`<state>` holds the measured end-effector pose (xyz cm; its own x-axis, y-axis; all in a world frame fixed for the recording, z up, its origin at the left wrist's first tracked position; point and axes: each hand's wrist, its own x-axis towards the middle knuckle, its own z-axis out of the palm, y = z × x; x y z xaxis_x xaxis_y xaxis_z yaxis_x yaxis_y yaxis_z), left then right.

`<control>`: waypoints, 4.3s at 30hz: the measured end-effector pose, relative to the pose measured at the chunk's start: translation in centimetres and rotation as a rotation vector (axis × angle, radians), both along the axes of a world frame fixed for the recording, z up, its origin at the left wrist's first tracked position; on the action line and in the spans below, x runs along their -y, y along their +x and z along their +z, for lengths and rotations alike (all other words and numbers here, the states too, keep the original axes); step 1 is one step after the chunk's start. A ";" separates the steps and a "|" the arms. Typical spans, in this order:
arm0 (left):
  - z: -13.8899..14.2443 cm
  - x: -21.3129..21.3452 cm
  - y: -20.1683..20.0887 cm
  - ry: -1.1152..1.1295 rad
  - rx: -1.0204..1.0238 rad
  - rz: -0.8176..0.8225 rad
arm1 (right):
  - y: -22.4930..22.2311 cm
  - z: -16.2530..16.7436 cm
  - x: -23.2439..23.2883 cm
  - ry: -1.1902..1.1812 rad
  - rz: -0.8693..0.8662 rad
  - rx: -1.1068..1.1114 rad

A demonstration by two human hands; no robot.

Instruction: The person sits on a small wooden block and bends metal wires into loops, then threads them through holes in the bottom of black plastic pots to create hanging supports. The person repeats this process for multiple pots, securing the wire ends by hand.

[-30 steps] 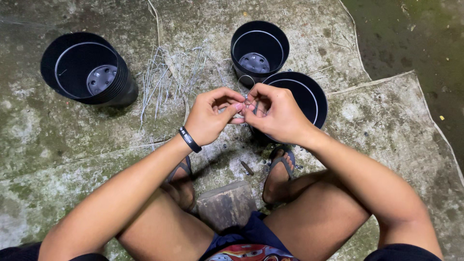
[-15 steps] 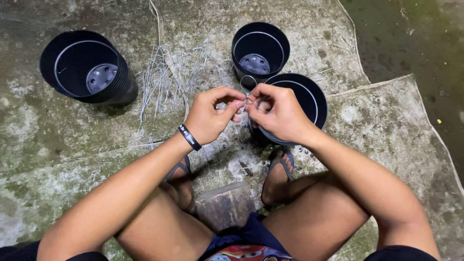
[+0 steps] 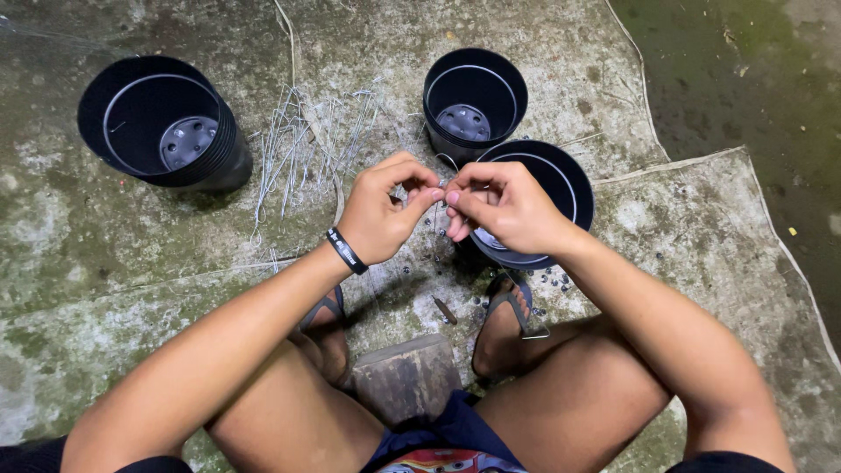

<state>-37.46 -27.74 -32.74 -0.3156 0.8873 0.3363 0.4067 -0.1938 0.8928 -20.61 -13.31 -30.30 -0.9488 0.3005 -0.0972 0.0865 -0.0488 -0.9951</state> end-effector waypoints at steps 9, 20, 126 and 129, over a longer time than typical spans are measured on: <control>0.6 -0.1 0.2 -0.013 -0.192 0.007 | 0.2 2.4 0.3 0.858 -0.012 -0.208; 1.3 0.2 1.3 -0.084 -0.353 0.050 | -0.3 2.9 1.0 0.811 -0.069 0.048; -3.1 1.0 -8.8 -0.041 -0.278 -0.163 | 7.8 0.3 -9.4 0.366 -0.512 -0.325; -2.3 0.9 -8.7 0.197 -0.733 -0.090 | 7.6 0.4 -9.2 0.298 -0.558 -0.324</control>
